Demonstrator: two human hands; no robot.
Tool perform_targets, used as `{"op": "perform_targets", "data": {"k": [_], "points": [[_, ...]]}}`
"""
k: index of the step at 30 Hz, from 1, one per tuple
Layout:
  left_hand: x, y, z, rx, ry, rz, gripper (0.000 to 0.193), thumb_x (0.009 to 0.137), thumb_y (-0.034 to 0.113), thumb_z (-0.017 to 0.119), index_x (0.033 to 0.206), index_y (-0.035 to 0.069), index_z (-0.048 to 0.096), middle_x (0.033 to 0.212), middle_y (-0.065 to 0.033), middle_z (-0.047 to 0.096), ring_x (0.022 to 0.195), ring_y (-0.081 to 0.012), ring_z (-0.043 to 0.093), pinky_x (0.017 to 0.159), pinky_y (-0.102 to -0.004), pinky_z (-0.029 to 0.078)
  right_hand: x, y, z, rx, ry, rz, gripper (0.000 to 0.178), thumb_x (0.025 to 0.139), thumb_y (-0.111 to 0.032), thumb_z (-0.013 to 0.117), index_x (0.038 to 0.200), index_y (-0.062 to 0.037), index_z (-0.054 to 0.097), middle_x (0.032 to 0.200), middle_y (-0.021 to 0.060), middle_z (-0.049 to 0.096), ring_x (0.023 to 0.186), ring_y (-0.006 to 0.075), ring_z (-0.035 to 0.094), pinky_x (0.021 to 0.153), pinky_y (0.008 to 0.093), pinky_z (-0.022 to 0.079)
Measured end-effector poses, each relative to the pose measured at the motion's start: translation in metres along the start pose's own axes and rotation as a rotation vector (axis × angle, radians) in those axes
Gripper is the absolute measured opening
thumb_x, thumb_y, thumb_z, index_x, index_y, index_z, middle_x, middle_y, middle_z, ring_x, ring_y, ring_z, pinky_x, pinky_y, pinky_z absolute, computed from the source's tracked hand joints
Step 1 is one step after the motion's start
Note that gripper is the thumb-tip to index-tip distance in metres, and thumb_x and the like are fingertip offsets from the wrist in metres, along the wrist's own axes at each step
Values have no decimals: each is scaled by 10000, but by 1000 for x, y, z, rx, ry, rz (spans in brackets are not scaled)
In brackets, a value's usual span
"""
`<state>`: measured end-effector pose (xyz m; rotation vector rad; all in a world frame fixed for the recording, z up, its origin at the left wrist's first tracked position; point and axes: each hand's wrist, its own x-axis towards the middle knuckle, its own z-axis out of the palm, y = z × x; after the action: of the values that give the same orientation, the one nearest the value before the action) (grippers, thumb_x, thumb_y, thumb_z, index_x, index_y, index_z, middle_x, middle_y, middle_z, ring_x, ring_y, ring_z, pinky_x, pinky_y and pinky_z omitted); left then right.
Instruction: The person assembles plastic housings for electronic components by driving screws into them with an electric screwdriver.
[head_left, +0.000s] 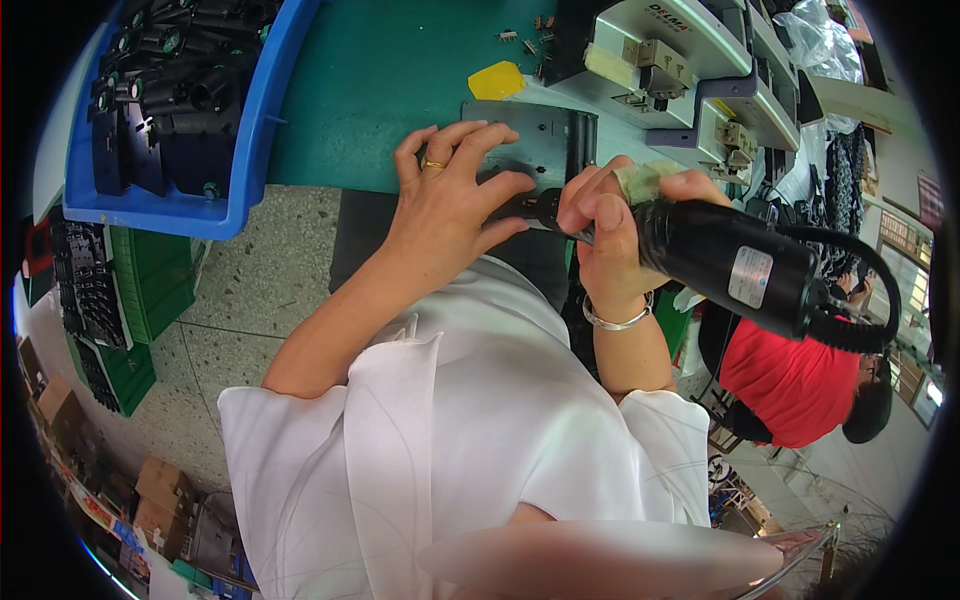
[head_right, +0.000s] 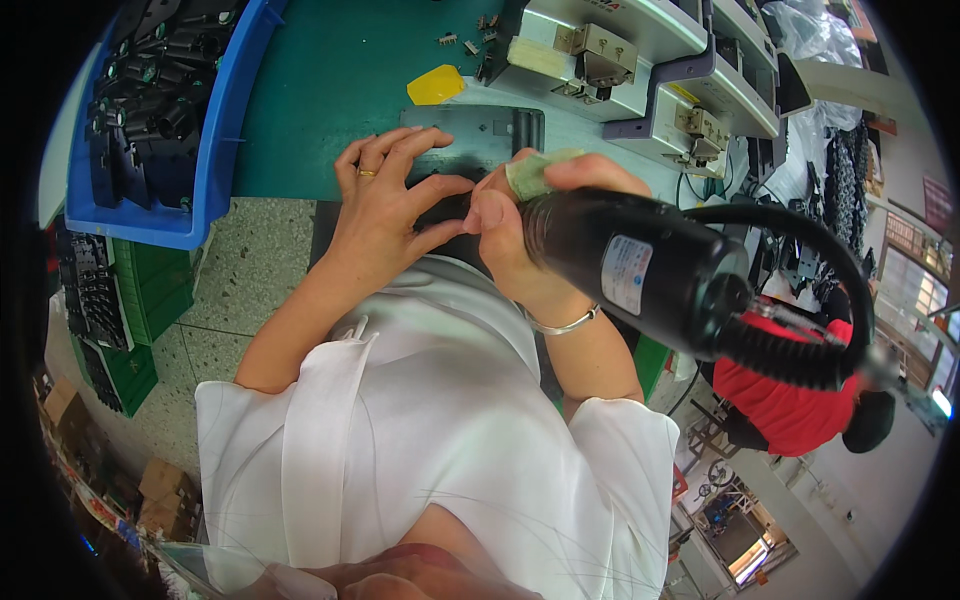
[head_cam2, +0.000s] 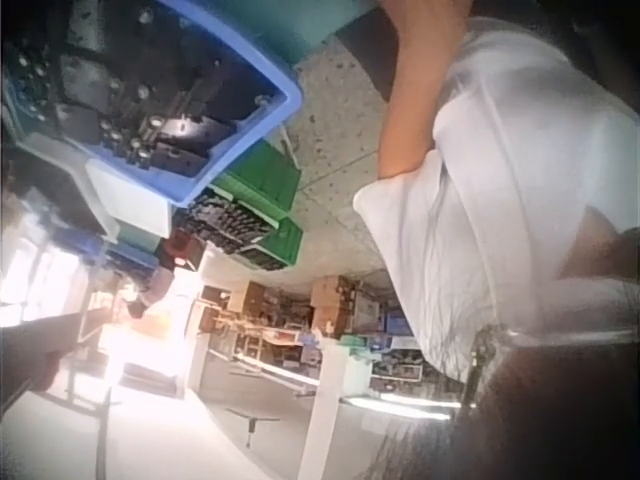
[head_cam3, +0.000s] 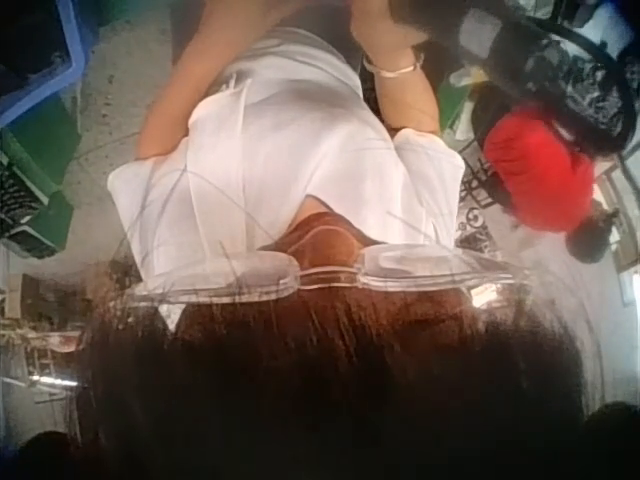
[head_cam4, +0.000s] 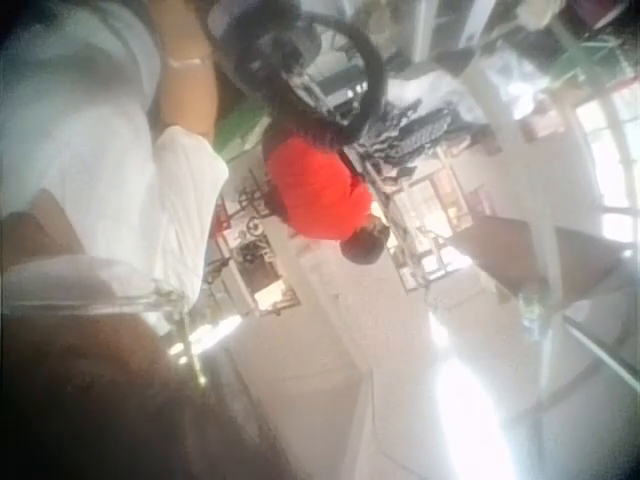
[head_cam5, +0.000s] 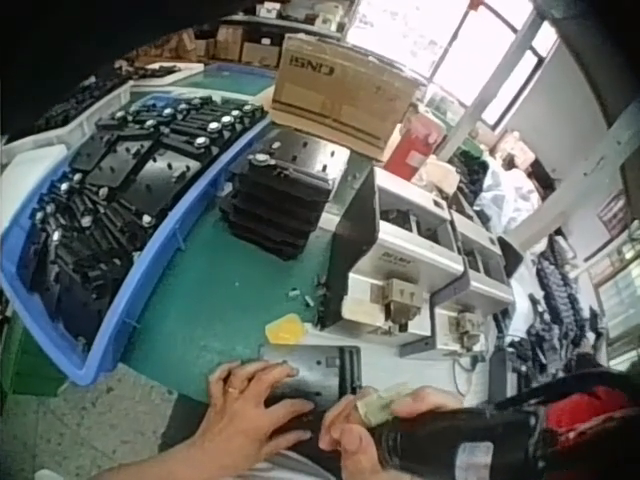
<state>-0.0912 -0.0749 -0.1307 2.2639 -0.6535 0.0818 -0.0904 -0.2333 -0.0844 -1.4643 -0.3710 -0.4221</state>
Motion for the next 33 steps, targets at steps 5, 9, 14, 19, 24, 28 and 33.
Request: {"op": "perform_targets", "data": {"k": [5,9,14,19,24,28,33], "points": [[4,1,-12,41,-19,-12,596,579,259,841,1116,193,590,1321,-57,430,1276,-265,347,1036,-499,206,-12,4,-3,-15,-20,-62,412,749,73,669,1005,-40,366,674,112,588,623,177,616,730,338,526],[7,-8,-21,111,-86,-47,792,535,309,865,1234,177,517,1399,-104,379,1347,-304,287,1071,-532,177,-12,6,-6,-328,-183,-88,375,864,36,570,1035,-119,275,621,63,519,466,160,510,510,329,486],[11,-14,-25,159,-182,0,856,544,370,852,1298,194,488,1460,-106,332,1380,-322,257,1081,-543,165,-2,-4,7,-115,38,50,549,826,38,638,1273,-40,327,671,74,547,517,138,534,513,263,475],[7,-17,-21,168,-136,12,805,555,374,847,1266,182,524,1428,-113,356,1369,-303,280,1088,-552,157,2,-5,11,-89,35,81,530,822,50,636,1245,-37,329,721,89,549,529,145,547,505,273,481],[9,-17,-22,173,-121,38,807,552,366,849,1265,178,522,1411,-114,366,1364,-299,285,1086,-549,161,-5,3,12,-90,111,55,410,812,92,611,1081,-78,352,776,131,533,518,180,556,494,295,494],[10,-20,-22,190,-131,51,812,544,356,853,1263,176,519,1409,-122,363,1362,-295,286,1083,-546,171,0,2,14,-22,135,109,405,806,122,571,1082,-79,353,757,121,529,504,184,553,474,301,489],[8,-20,-21,185,-148,57,847,547,348,854,1292,187,484,1424,-114,355,1361,-297,290,1083,-531,181,3,-6,18,-83,125,94,418,813,96,596,1114,-62,354,727,109,535,501,170,542,489,296,486]]}}
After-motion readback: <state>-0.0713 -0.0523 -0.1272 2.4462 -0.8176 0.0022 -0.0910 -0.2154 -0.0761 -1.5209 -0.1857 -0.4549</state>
